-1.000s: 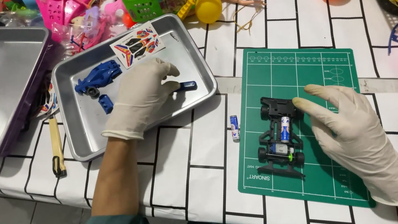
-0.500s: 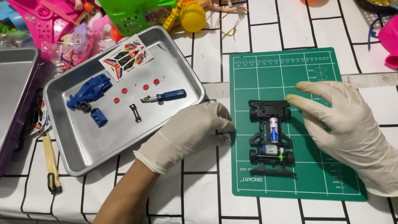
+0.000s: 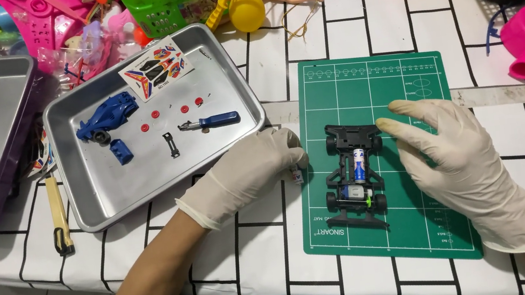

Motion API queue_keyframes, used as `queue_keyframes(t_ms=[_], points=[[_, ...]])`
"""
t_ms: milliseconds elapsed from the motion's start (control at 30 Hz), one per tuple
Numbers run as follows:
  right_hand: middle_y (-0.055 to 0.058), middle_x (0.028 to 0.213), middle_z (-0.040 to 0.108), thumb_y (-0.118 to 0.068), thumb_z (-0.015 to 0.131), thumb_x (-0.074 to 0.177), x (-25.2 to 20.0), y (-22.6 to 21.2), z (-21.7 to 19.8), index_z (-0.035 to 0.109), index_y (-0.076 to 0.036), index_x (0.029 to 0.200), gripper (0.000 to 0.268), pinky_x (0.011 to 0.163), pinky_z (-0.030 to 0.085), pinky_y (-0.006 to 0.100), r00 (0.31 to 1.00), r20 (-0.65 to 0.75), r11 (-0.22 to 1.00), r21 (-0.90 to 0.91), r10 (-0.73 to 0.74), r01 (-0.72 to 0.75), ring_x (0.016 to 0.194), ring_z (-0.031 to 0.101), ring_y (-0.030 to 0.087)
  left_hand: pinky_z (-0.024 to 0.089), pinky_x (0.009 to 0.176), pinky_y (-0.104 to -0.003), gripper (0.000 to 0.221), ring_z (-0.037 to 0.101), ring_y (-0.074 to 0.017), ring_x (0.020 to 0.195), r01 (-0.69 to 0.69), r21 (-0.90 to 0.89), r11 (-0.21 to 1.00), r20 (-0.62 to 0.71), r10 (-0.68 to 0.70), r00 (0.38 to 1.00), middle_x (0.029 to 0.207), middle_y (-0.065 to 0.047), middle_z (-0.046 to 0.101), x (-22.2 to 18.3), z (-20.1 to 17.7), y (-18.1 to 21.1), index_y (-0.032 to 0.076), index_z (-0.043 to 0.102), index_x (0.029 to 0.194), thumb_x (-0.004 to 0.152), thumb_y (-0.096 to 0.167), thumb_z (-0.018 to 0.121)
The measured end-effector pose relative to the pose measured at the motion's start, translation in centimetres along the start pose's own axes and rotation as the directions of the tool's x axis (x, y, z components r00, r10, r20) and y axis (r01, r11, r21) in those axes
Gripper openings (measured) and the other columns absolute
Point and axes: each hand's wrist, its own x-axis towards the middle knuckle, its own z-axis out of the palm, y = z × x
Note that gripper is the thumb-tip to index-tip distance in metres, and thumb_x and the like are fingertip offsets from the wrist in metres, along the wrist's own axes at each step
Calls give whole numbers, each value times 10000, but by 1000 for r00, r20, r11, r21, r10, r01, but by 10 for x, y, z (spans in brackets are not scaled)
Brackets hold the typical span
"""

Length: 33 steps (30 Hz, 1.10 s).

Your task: Assembling a small model toy car by fitting chassis parts, inserting batteries, and snapping on the body shell.

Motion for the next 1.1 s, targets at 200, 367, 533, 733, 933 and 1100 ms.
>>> queue_keyframes(t_ms=[200, 367, 533, 733, 933, 1100], points=[[161, 1286, 705, 59, 695, 905, -1, -1, 0, 707, -106, 1274, 404, 937, 536, 462, 1000, -17, 1000, 17, 3, -3, 1100, 682, 352, 492, 649, -433, 109, 644, -309, 861, 15, -32, 999, 0, -15, 1000, 987, -82, 642, 3, -9, 4, 220, 740, 966, 862, 189, 744], [187, 1281, 693, 28, 703, 926, 3, -6, -1, 695, -82, 1267, 358, 955, 543, 461, 999, -23, 997, 65, -35, 37, 1089, 673, 365, 471, 604, -421, 127, 635, -361, 849, -68, -19, 998, -111, 66, 992, 992, -159, 639, 11, -10, 8, 130, 693, 955, 859, 159, 771], [156, 1263, 700, -11, 660, 973, 0, -12, 5, 678, -121, 1281, 329, 860, 533, 441, 996, 1, 990, 102, -94, 93, 1043, 679, 354, 491, 566, -466, 149, 656, -386, 874, -157, 79, 984, -248, 172, 953, 1050, -180, 674, 22, 2, 12, 154, 651, 966, 924, 198, 787], [11, 1180, 730, -49, 728, 965, -8, -18, 18, 711, -158, 1232, 289, 792, 494, 382, 993, -5, 985, 126, -114, 114, 992, 691, 271, 518, 719, -508, 294, 659, -396, 931, -213, -7, 977, -338, 199, 920, 1121, -179, 672, 32, 10, 27, 177, 608, 1200, 950, 133, 757], [2, 1101, 744, -85, 763, 948, -7, -22, 18, 712, -140, 1184, 248, 738, 481, 353, 991, -10, 972, 189, -137, 136, 887, 674, 250, 506, 635, -491, 146, 661, -407, 925, -164, -88, 983, -322, 128, 938, 1112, -184, 683, 43, 16, 33, 148, 637, 1104, 971, 156, 699], [-7, 1059, 746, -70, 742, 959, -7, -20, 21, 729, -167, 1149, 213, 730, 462, 351, 988, -23, 970, 187, -154, 155, 898, 690, 232, 522, 735, -499, 119, 638, -431, 1004, -200, -120, 972, -309, 155, 938, 1144, -224, 664, 45, 20, 30, 124, 644, 1101, 984, 142, 658]])
